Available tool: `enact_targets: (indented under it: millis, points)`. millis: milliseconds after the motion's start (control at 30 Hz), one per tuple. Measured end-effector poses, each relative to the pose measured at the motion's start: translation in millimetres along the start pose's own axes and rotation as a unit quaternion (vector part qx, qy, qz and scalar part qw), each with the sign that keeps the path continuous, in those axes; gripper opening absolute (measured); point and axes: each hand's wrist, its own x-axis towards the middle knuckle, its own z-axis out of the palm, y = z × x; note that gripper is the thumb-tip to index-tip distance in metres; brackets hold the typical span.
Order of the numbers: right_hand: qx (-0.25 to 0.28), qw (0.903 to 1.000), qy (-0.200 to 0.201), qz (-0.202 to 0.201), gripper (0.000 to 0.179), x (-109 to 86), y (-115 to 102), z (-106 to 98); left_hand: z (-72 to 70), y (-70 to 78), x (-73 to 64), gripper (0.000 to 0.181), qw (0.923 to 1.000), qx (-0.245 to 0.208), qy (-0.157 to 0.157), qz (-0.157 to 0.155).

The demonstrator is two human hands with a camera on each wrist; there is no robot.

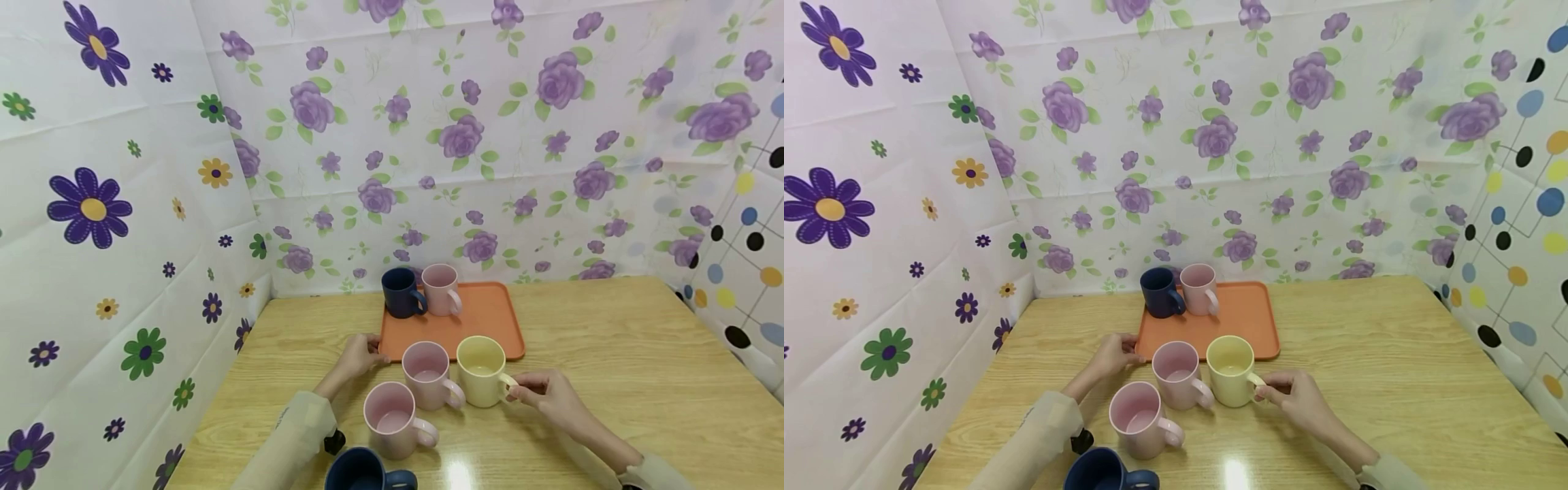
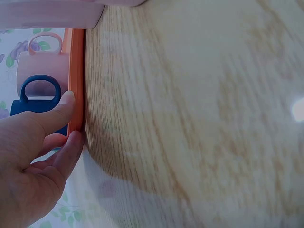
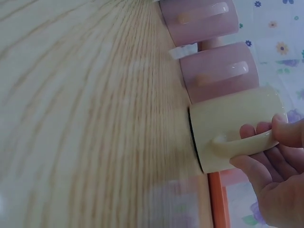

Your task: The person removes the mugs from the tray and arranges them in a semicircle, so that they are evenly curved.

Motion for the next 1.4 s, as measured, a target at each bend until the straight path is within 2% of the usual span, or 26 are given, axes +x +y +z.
enact_targets:
  millis: [333,567,700,833,933,1167,1400]
  points:
    - [0.011,0.9991,-0.038,0.013,0.024,0.8,1.9,-4.9,-1.0,-0.6,0.1,0.050,0.9999,0.005,-0.008,-0.005]
    - [-0.005,0.9941,-0.090,0.060,0.031,4.8,3.3,-13.2,-0.2,-1.4,0.8,0.050,1.0000,0.004,-0.005,-0.007]
    - [-0.015,0.9913,-0.112,0.067,0.033,8.1,4.8,-17.1,0.3,-0.8,1.1,0.050,0.9999,0.001,-0.007,-0.009]
    - [-0.022,0.9922,-0.093,0.080,0.035,13.1,3.1,-19.4,0.3,-0.4,1.3,0.050,0.9999,0.005,-0.009,-0.002]
    - [-0.019,0.9939,-0.060,0.091,0.037,19.1,-0.8,-21.0,-0.4,0.2,1.2,0.050,0.9999,0.003,-0.007,-0.007]
    - [-0.020,0.9961,-0.007,0.086,0.035,34.0,-1.8,-23.5,-2.3,1.1,1.2,0.049,0.9999,-0.004,-0.005,-0.009]
    - [-0.025,0.9981,-0.001,0.056,0.036,55.8,-0.4,-26.5,-1.4,1.3,0.8,0.049,0.9999,-0.005,-0.010,-0.004]
